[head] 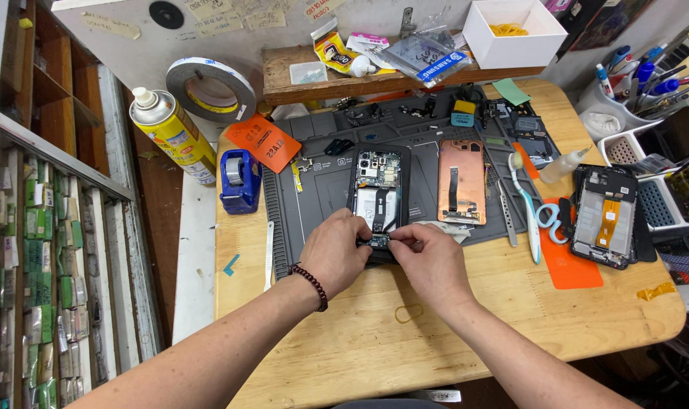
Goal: The person disassembles a smartphone by removing screws and detaching internal components. They then reassemble the device by reconnecting ribbon cables, repositioning the motherboard, and securing screws with a screwdriver.
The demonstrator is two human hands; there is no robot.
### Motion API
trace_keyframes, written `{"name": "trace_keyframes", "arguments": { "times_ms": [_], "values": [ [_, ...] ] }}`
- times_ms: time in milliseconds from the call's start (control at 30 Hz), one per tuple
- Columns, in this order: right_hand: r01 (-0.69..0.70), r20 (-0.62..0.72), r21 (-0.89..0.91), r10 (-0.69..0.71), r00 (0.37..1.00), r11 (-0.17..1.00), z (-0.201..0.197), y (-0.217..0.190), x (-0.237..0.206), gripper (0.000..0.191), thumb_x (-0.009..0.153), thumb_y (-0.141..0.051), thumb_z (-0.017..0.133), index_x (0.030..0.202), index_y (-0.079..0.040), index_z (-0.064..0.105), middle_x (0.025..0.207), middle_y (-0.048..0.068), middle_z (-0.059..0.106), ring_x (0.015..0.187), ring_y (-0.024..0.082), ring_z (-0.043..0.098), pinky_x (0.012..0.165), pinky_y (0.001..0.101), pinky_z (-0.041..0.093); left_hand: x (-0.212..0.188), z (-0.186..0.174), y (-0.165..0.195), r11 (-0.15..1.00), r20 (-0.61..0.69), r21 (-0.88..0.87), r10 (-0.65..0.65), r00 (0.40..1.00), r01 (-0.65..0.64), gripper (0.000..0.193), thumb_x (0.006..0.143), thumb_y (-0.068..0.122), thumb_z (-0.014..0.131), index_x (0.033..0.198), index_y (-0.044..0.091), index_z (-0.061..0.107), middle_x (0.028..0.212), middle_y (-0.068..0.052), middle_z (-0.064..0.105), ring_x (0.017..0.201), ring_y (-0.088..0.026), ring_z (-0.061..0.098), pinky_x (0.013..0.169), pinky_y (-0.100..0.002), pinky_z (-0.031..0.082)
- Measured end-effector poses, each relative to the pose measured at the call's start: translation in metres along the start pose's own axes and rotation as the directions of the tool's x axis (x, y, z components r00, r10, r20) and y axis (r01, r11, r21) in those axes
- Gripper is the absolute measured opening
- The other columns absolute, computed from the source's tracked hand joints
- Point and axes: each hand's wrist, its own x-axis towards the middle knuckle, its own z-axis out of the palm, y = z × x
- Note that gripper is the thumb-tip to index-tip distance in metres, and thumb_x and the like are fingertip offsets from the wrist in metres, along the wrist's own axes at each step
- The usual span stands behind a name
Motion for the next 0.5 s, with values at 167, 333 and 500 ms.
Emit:
{"name": "trace_keyframes", "arguments": {
  "times_ms": [167, 333, 500],
  "values": [
    [0.094, -0.019, -0.046, -0.095, 0.995, 0.994, -0.001, -0.002, -0.012, 0.014, 0.085, -0.014, 0.076, 0.096, -0.005, 0.078, 0.092, 0.005, 0.07, 0.074, 0.016, 0.07, 0.07, 0.0299, 0.057, 0.0, -0.002, 0.002, 1.0, 0.0, -0.007, -0.008, 1.0, 0.008, 0.016, 0.079, 0.01, 0.077, 0.094, 0.004, 0.074, 0.103, -0.011, 0.066, 0.095, -0.03, 0.068, 0.086, -0.041, 0.055],
    [0.066, 0.015, -0.085, -0.064, 0.998, 0.994, -0.006, -0.01, -0.013, 0.026, 0.084, -0.013, 0.076, 0.109, -0.009, 0.073, 0.092, 0.004, 0.068, 0.071, 0.018, 0.068, 0.069, 0.0309, 0.057, 0.0, -0.002, 0.002, 0.999, 0.016, -0.029, -0.04, 0.999, 0.04, 0.02, 0.081, 0.02, 0.079, 0.091, 0.003, 0.075, 0.101, -0.011, 0.066, 0.092, -0.029, 0.069, 0.083, -0.041, 0.055],
    [0.161, 0.025, -0.122, -0.159, 0.987, 0.979, -0.01, -0.014, -0.014, 0.027, 0.083, -0.013, 0.077, 0.11, -0.01, 0.076, 0.092, 0.004, 0.067, 0.074, 0.018, 0.067, 0.071, 0.0323, 0.056, 0.005, 0.003, -0.002, 0.996, 0.0, -0.055, -0.07, 0.998, 0.07, 0.013, 0.085, 0.016, 0.073, 0.09, 0.004, 0.075, 0.1, -0.011, 0.069, 0.092, -0.028, 0.071, 0.083, -0.041, 0.056]
  ]
}}
